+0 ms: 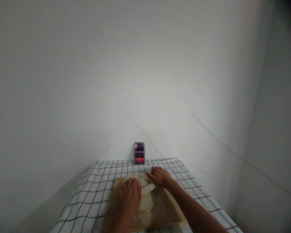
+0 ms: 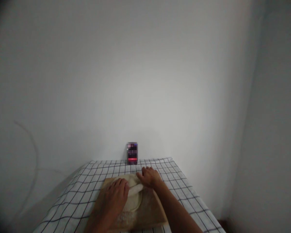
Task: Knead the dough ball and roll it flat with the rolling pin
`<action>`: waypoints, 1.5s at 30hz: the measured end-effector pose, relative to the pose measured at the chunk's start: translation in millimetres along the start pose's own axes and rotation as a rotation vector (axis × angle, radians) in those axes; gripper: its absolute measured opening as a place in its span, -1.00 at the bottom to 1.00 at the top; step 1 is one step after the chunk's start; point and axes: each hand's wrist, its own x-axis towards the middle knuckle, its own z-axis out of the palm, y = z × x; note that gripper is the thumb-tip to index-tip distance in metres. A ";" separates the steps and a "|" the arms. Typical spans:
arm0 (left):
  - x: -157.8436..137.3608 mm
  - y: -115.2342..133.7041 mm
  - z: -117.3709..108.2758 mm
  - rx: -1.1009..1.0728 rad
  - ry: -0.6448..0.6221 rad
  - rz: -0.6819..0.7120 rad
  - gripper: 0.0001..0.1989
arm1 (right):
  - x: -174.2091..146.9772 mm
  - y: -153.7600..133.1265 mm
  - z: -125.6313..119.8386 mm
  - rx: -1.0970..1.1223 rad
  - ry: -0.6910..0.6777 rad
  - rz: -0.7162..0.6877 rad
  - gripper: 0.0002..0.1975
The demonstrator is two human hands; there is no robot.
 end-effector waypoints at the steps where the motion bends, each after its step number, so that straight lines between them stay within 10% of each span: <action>1: 0.8 0.0 -0.6 -0.001 0.009 -0.002 -0.74 | 2.6 0.4 -0.9 0.003 -0.011 -0.004 -0.44; 21: -30.9 4.8 15.3 0.033 0.137 0.211 -0.52 | -61.1 10.1 6.8 0.048 0.092 -0.076 -0.52; 35: -6.1 -10.4 31.5 0.106 0.160 0.150 -0.58 | 1.0 4.8 -1.0 0.016 0.013 -0.039 -0.52; 45: -16.8 5.4 8.6 0.092 0.074 0.179 -0.53 | -33.0 11.9 3.8 0.057 0.065 -0.072 -0.54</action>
